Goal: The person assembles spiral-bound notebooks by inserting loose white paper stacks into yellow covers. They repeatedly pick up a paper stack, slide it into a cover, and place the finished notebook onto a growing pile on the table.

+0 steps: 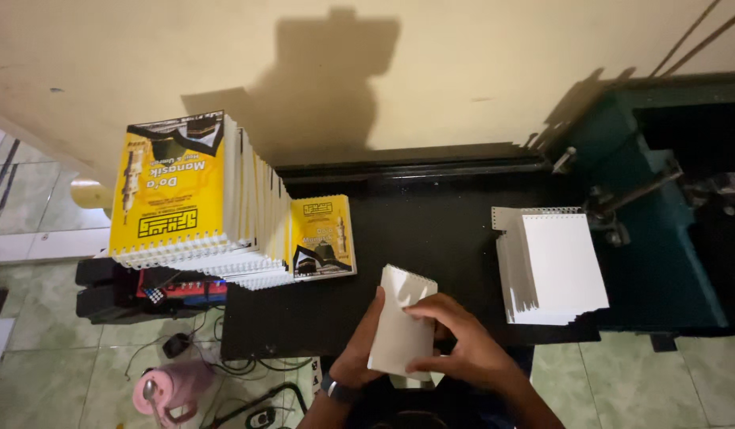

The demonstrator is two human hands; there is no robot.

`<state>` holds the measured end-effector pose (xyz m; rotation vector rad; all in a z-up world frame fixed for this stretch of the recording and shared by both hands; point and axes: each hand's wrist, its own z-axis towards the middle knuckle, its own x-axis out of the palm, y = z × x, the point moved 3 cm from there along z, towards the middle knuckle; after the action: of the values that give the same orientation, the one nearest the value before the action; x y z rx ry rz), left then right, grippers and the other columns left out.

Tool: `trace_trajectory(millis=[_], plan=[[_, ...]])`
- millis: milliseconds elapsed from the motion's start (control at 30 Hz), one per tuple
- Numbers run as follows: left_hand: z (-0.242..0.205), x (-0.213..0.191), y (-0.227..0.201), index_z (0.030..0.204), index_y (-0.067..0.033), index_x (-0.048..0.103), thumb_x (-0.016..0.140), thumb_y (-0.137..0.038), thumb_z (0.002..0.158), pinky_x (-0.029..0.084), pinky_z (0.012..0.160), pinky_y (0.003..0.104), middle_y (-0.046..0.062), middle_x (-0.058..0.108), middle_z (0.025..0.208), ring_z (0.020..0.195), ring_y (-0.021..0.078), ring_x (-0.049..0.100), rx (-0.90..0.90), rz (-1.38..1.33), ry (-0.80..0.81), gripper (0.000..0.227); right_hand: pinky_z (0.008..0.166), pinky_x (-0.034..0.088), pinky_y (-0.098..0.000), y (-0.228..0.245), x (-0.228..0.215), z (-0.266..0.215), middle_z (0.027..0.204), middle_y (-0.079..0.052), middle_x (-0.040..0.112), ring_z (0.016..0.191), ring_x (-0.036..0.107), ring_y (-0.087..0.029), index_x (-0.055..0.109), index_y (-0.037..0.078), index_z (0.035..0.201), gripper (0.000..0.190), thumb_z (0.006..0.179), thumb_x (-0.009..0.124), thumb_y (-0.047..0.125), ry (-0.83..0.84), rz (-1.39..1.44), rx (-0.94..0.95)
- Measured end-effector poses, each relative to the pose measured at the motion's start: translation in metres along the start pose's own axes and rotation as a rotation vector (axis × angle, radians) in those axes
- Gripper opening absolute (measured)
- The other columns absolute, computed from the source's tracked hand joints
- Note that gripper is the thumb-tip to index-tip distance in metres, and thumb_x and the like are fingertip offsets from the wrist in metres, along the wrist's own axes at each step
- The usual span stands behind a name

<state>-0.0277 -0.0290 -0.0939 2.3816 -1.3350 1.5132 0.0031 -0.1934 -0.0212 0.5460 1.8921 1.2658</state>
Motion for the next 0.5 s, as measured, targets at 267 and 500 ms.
trace_trajectory(millis=[267,500], plan=[[0.011,-0.051,0.016,0.154,-0.0145,0.030,0.059,-0.050,0.095,0.036,0.102,0.041,0.017,0.043,0.145,0.124,0.0259,0.047,0.429,0.423,0.038,0.075,0.103,0.045,-0.0328,0.013,0.002,0.005,0.140,-0.005,0.053,0.131,0.053,-0.020,0.059,0.020,0.142,0.078,0.075,0.093,0.039,0.152,-0.066,-0.101],[-0.006,-0.001,-0.001,0.139,0.0077,0.057,0.037,-0.071,0.096,0.058,0.094,0.046,0.030,0.068,0.123,0.102,0.0382,0.071,-0.033,-0.072,0.235,0.092,0.068,0.064,-0.0253,-0.058,-0.032,-0.003,0.117,-0.007,0.081,0.093,0.077,-0.020,0.079,0.017,0.099,0.014,0.092,0.067,0.016,-0.074,0.013,-0.023]])
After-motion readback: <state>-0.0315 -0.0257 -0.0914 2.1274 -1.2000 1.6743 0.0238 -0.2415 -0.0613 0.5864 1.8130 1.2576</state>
